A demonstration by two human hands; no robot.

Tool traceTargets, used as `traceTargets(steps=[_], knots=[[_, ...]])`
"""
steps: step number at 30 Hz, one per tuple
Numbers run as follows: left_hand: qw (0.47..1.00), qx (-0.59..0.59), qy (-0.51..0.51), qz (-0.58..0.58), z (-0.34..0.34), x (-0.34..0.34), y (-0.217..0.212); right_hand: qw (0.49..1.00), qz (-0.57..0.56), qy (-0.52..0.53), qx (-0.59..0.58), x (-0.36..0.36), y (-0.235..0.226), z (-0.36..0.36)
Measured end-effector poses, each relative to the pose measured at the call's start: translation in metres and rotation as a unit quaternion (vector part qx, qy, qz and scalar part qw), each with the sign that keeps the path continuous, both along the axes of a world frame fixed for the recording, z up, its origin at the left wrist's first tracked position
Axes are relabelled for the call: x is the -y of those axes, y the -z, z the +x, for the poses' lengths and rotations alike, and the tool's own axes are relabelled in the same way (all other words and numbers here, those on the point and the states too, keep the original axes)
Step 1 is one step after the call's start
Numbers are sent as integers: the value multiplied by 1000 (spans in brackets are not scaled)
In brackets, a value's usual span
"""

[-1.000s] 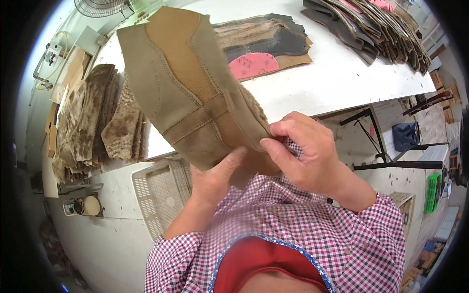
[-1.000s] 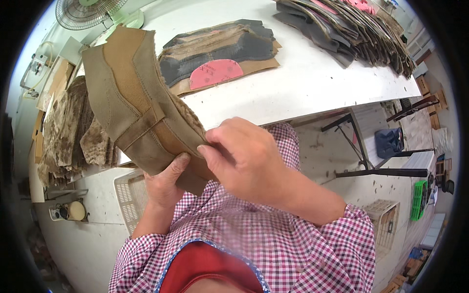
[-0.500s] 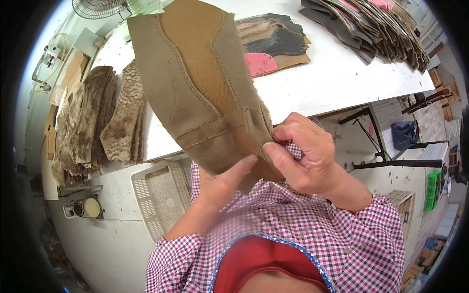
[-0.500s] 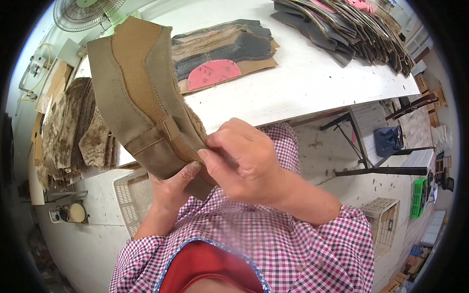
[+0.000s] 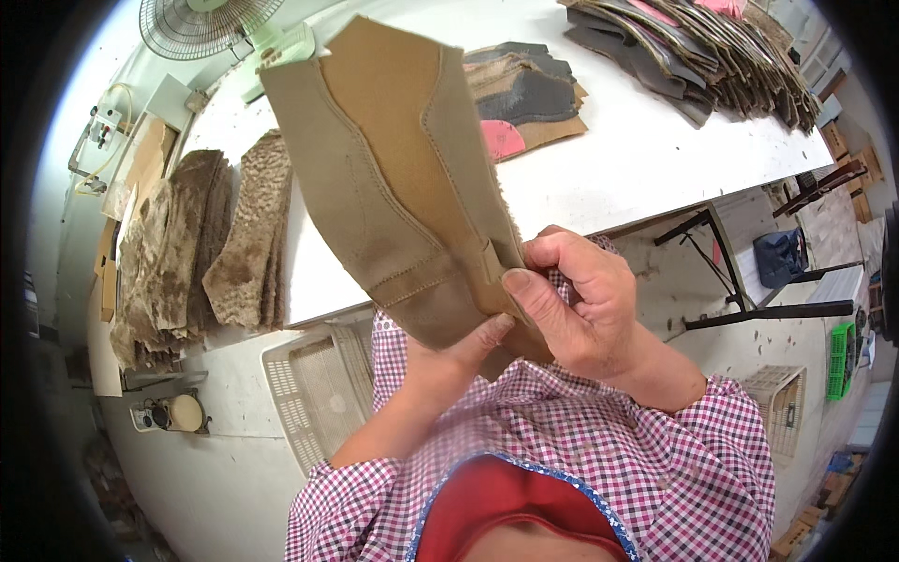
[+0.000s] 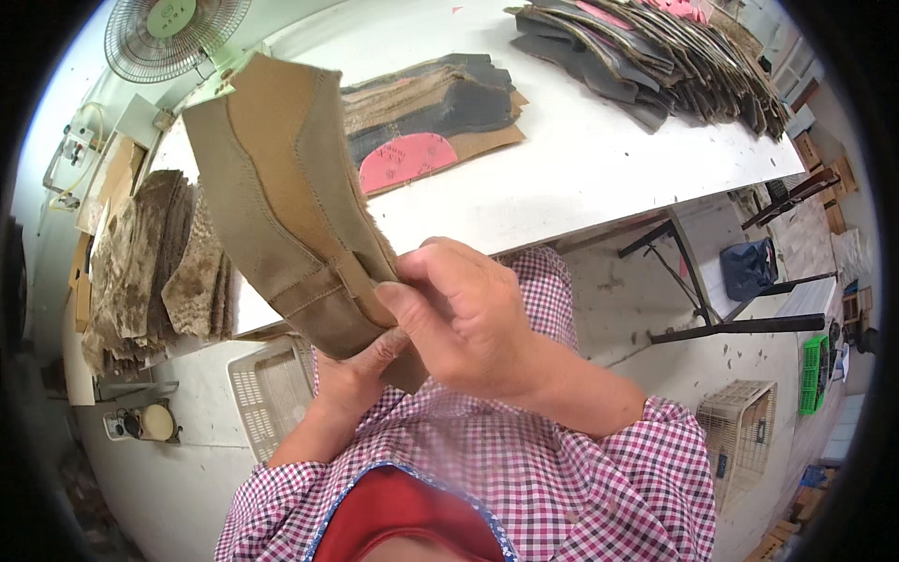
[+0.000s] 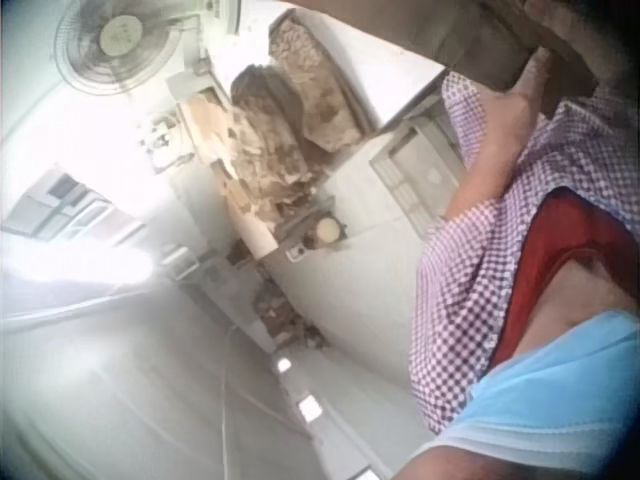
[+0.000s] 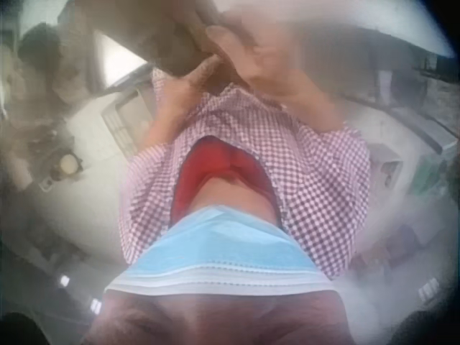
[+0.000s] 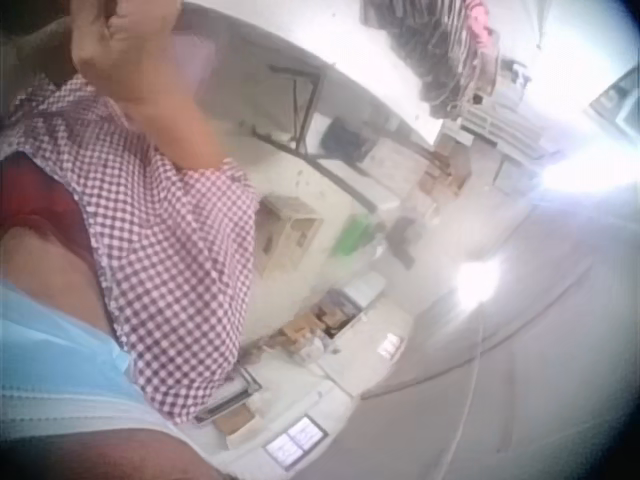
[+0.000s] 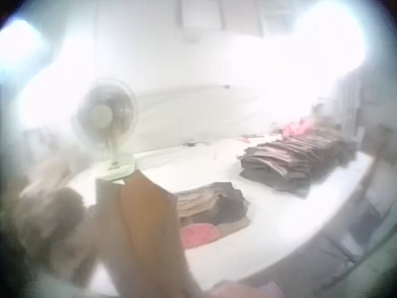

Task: The person repeatedly picks up individual fabric pieces from a stack on a white table, unfolds them to inspect the seams and texture, and then places them back down. The task involves handling multiple similar pieces one by one.

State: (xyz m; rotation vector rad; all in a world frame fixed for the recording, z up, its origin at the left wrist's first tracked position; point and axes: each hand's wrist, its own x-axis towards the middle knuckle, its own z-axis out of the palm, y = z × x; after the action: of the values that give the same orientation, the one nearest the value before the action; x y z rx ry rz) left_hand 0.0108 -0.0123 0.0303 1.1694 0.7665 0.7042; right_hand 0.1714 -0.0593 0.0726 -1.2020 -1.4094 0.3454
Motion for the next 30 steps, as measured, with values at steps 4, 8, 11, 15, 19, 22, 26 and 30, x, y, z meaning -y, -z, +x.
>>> traceTargets(steps=[4,8,11,15,19,22,26,30], knots=[[999,11,29,44,4,5,8,991,-71,-17,-115,1,-9,0],[997,-2,63,35,8,10,12,978,-66,-28,-197,-5,-13,1],[998,0,67,7,9,18,19,977,-34,-20,-208,-12,-17,9],[994,-16,103,23,8,20,25,961,10,-3,-277,-21,-39,12],[993,1,114,14,4,23,34,978,82,17,-192,-33,-41,18],[991,-10,122,-46,-5,23,38,987,58,25,-146,-36,-39,29],[997,15,60,-54,-15,11,22,964,0,-87,-253,-43,-34,38],[985,135,-78,-76,-10,-19,2,989,-82,-48,-111,-12,-7,43]])
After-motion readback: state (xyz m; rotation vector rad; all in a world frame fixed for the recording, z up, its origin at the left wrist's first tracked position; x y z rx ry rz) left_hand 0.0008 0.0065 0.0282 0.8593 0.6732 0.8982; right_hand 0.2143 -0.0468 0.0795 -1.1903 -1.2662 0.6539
